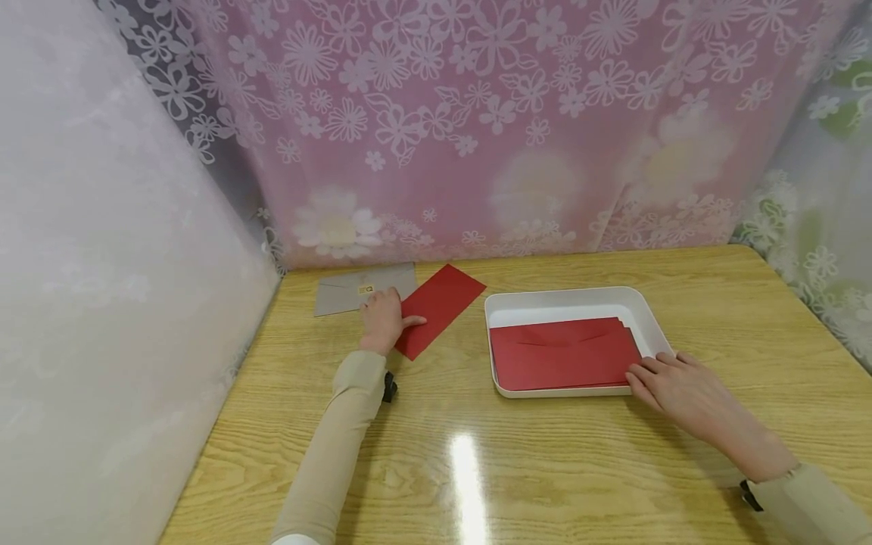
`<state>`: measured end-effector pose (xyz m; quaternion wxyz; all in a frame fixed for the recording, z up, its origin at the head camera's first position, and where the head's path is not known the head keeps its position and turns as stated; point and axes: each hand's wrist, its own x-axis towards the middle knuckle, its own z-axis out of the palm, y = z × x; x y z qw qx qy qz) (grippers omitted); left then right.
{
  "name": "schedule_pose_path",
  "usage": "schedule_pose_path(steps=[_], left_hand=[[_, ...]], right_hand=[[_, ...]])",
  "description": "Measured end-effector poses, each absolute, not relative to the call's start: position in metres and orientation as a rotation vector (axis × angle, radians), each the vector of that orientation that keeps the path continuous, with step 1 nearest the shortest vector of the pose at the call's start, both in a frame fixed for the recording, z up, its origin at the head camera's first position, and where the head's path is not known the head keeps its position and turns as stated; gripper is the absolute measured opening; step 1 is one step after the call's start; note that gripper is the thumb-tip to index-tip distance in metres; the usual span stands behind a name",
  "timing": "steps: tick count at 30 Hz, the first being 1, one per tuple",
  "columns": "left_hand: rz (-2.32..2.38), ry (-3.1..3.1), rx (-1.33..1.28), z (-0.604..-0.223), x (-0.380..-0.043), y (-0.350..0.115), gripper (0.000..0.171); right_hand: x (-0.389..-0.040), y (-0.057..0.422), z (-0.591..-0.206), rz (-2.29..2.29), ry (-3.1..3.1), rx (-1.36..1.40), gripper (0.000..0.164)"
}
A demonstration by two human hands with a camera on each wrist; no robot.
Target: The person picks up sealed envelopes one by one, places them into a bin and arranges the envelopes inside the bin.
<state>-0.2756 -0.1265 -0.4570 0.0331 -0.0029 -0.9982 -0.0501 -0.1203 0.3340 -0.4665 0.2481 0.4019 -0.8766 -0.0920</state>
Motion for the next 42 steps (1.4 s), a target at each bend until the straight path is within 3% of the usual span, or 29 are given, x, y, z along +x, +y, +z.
schedule_pose_path(steps=[14, 23, 42], left_hand=[[-0.308, -3.054, -0.066, -0.452, -0.274, -0.131, 0.056], [-0.491, -2.834, -0.110, -0.451, -0.273, -0.131, 0.029], [-0.320, -2.447, -0.269, -0.423, -0.271, -0.136, 0.041]], right_hand=[[-0.120, 0.331, -0.466, -0.182, -2.460, 1.013, 0.085], [-0.119, 0.331, -0.465, -0.169, -2.457, 1.019, 0.084], [-0.120, 0.330, -0.465, -0.160, -2.457, 1.019, 0.085]])
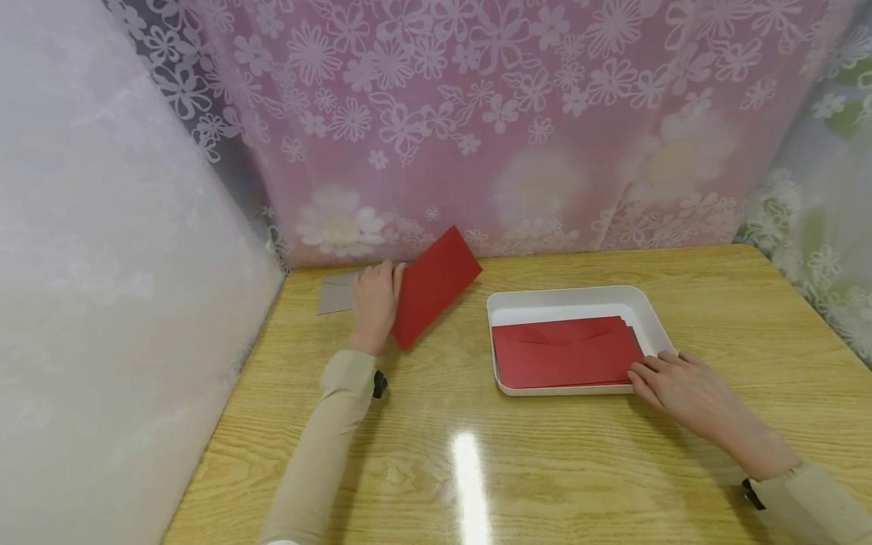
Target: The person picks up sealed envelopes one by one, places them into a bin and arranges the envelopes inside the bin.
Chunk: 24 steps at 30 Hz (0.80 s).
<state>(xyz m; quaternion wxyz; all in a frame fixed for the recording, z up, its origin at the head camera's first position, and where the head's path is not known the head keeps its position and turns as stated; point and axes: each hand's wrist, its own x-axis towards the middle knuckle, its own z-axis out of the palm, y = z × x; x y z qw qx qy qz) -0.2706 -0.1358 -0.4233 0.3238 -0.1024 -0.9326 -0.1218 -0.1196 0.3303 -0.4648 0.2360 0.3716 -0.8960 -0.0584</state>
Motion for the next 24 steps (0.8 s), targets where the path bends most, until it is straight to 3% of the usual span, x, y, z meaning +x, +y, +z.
schedule_pose_path(steps=[17, 24], left_hand=[[-0.397, -2.330, -0.458, -0.384, -0.256, -0.088, 0.033], [-0.389, -2.301, -0.544, -0.381, -0.253, -0.057, 0.033]], right_hand=[[-0.120, 0.333, -0.464, -0.236, -2.467, 1.069, 0.089], [-0.117, 0.334, -0.461, -0.264, -2.495, 1.060, 0.075]])
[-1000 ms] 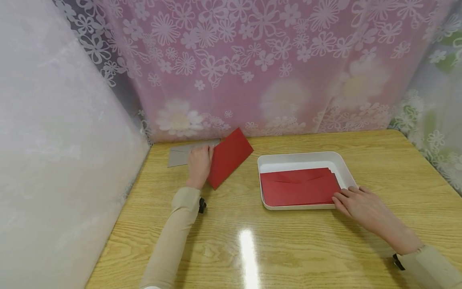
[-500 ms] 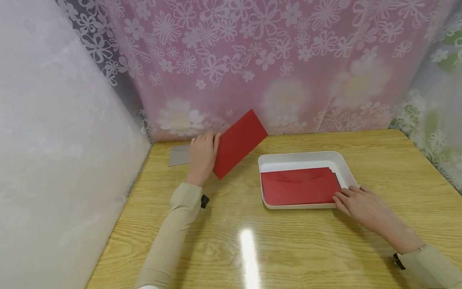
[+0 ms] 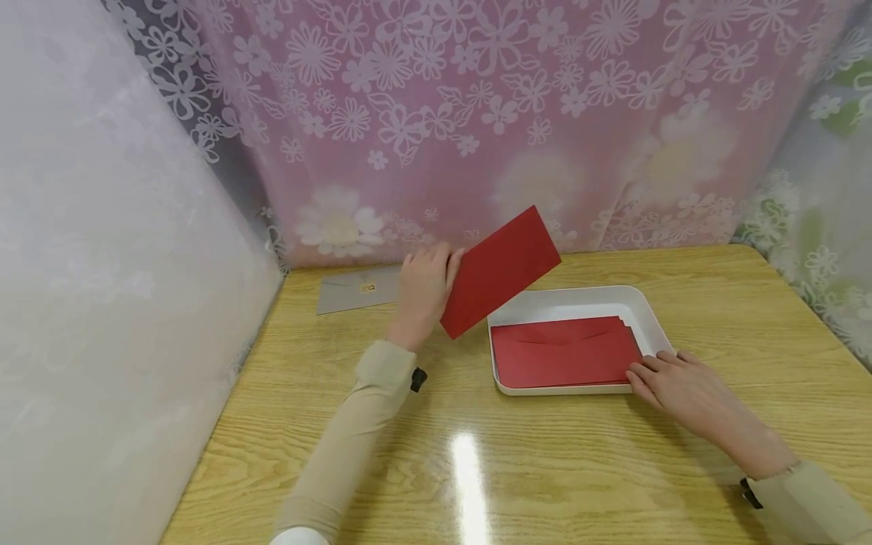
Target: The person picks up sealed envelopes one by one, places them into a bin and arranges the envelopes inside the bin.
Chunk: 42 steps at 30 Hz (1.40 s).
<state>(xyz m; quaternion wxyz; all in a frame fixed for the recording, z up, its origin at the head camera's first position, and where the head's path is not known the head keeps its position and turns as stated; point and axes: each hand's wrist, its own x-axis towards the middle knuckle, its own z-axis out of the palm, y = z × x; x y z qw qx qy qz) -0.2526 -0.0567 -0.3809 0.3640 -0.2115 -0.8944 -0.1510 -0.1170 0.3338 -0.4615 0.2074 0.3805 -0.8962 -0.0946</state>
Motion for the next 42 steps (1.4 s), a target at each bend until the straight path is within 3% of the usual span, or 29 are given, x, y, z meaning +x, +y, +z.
schedule_pose_path(steps=[6, 24, 26, 29, 32, 34, 38, 42], left_hand=[[-0.404, -2.262, -0.625, -0.383, -0.251, -0.026, 0.031], [-0.312, -2.600, -1.065, -0.416, -0.246, 0.020, 0.033], [-0.285, -2.661, -1.101, -0.418, -0.246, 0.022, 0.033], [-0.251, -2.709, -1.127, -0.421, -0.245, 0.025, 0.031], [-0.219, -2.721, -1.147, -0.423, -0.244, 0.025, 0.027], [-0.202, -2.723, -1.168, -0.424, -0.243, 0.024, 0.026], [-0.170, -2.736, -1.210, -0.428, -0.243, 0.022, 0.026], [-0.192, -2.744, -1.241, -0.431, -0.244, 0.016, 0.029]], right_hand=[[-0.118, 0.332, -0.462, -0.230, -2.503, 1.027, 0.089], [-0.117, 0.330, -0.461, -0.185, -2.499, 0.999, 0.086], [-0.117, 0.331, -0.460, -0.209, -2.502, 1.022, 0.067], [-0.116, 0.332, -0.460, -0.237, -2.516, 1.045, 0.026], [-0.116, 0.333, -0.460, -0.247, -2.519, 1.052, 0.020], [-0.117, 0.333, -0.461, -0.220, -2.519, 1.035, 0.029], [-0.119, 0.331, -0.464, -0.171, -2.507, 0.999, 0.082], [-0.118, 0.331, -0.464, -0.158, -2.501, 0.988, 0.089]])
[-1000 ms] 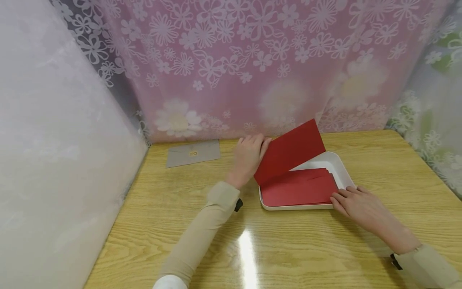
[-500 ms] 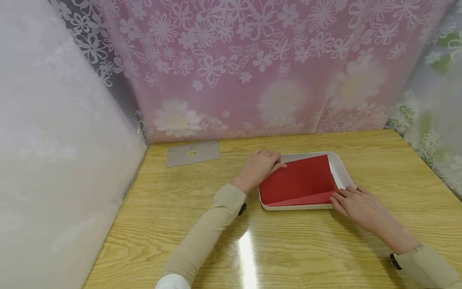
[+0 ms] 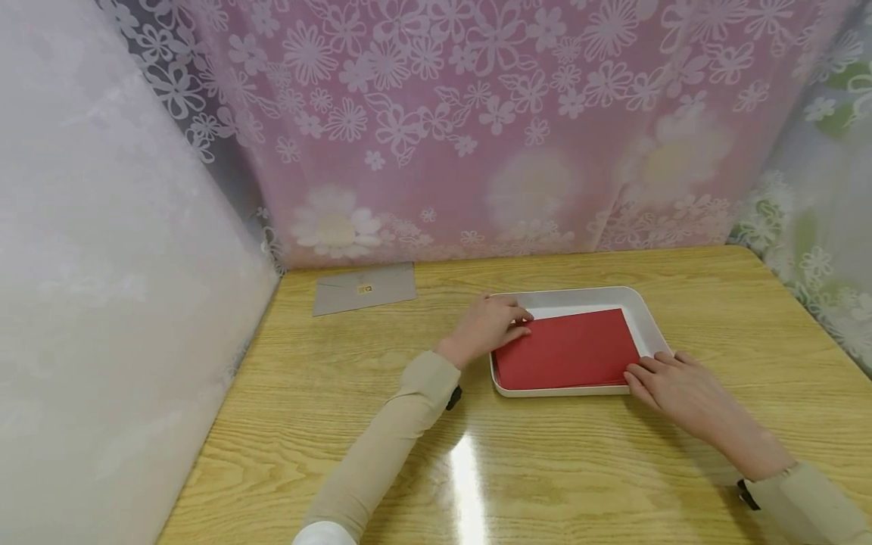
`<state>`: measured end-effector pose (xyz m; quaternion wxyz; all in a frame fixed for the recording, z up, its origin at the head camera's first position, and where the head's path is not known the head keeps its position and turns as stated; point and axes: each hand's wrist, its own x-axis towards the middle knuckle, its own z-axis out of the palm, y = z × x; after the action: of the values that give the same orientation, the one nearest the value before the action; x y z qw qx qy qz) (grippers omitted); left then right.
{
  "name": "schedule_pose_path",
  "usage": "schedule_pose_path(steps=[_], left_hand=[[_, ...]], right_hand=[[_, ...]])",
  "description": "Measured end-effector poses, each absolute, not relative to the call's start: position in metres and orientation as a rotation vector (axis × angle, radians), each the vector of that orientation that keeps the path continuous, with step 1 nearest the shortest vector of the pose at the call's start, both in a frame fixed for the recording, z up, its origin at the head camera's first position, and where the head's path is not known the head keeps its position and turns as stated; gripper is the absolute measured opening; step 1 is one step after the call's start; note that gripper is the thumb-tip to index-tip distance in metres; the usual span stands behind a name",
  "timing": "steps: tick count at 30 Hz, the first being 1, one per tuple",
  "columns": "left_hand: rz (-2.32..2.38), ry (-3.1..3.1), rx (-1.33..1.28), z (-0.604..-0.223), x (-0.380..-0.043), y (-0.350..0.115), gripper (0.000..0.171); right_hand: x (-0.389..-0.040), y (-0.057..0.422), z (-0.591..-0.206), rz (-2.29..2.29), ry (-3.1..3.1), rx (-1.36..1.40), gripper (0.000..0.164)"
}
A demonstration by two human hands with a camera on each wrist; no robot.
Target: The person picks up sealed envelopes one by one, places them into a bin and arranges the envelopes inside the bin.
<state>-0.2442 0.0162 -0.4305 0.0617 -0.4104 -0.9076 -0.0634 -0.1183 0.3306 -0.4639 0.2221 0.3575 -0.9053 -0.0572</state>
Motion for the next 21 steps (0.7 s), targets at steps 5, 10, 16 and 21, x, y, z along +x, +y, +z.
schedule_pose_path(steps=[5, 10, 16, 21], left_hand=[[-0.267, -2.680, -1.168, -0.430, -0.247, 0.003, 0.031], [-0.336, -2.598, -1.019, -0.432, -0.251, -0.015, 0.026], [-0.392, -2.571, -0.837, -0.438, -0.258, -0.040, 0.024], [-0.339, -2.640, -0.689, -0.445, -0.267, -0.067, 0.025]], right_hand=[[-0.118, 0.332, -0.464, -0.197, -2.509, 1.014, 0.090], [-0.117, 0.332, -0.463, -0.186, -2.501, 0.997, 0.089], [-0.118, 0.331, -0.463, -0.160, -2.495, 0.988, 0.088], [-0.118, 0.330, -0.463, -0.154, -2.519, 0.979, 0.091]])
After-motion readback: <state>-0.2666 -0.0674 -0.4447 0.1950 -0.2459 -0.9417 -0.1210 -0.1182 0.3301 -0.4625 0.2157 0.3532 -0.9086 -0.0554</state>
